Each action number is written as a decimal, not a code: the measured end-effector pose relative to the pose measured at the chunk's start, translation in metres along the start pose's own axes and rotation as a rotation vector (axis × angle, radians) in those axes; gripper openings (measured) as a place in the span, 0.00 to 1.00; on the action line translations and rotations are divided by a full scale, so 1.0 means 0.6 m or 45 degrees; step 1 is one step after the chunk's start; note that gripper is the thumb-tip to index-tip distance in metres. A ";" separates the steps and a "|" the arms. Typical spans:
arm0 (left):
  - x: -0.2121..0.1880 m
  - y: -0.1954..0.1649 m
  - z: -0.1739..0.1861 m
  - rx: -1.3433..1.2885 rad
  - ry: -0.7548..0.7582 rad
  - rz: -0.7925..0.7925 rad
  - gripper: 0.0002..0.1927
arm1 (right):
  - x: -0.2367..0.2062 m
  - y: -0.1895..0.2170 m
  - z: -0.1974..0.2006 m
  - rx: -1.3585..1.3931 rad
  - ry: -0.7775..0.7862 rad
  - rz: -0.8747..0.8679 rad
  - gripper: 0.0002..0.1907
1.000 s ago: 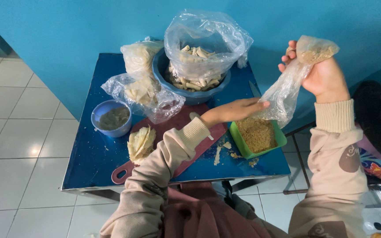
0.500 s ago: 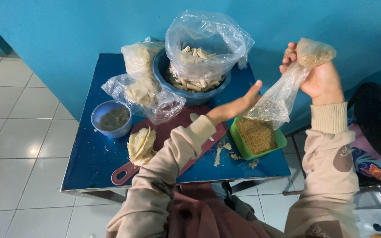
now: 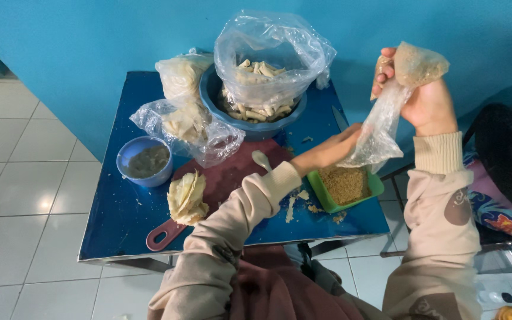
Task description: The person sits at a small table and makes filled snack rolls. They take square dough wrappers, spoon filling from a green container onto each wrapper, fold and roll the wrapper closed by hand, and place the finished rolls into a plastic-lined bowl with other completed rolls.
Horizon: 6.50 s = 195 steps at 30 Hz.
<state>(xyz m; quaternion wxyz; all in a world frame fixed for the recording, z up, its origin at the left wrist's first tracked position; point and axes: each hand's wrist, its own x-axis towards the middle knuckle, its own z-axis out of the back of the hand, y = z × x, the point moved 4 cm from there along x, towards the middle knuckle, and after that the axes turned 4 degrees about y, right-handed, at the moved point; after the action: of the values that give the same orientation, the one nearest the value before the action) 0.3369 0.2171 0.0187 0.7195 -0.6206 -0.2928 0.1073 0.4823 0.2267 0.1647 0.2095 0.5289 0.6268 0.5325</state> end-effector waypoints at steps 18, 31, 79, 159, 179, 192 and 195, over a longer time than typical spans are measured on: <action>0.013 0.054 0.094 -0.070 -0.435 -0.148 0.16 | 0.099 -0.152 0.059 -0.586 0.034 -0.439 0.21; 0.059 -0.014 0.138 1.066 -0.848 -0.030 0.19 | 0.080 -0.173 0.082 -0.704 -0.007 -0.508 0.19; -0.595 -0.228 0.068 1.502 -1.136 0.421 0.19 | -0.221 -0.196 -0.254 -2.126 -0.146 0.392 0.38; -0.604 -0.174 0.045 1.369 -0.970 0.577 0.34 | -0.222 -0.295 -0.373 -1.826 0.123 -0.171 0.15; -0.600 -0.178 0.032 1.375 -0.984 0.606 0.34 | -0.216 -0.243 -0.325 -2.022 -0.094 -0.181 0.14; -0.608 -0.184 0.030 1.278 -0.963 0.591 0.31 | -0.190 -0.213 -0.365 -2.075 -0.018 0.032 0.18; -0.611 -0.189 0.031 1.360 -0.956 0.616 0.31 | -0.157 -0.218 -0.395 -1.846 0.065 0.131 0.21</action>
<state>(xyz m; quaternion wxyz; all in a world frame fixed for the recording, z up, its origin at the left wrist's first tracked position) 0.0073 0.0193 0.0226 0.7322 -0.1502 -0.2823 0.6014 0.2621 0.0541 0.1017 0.4673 0.2734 0.0953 0.8354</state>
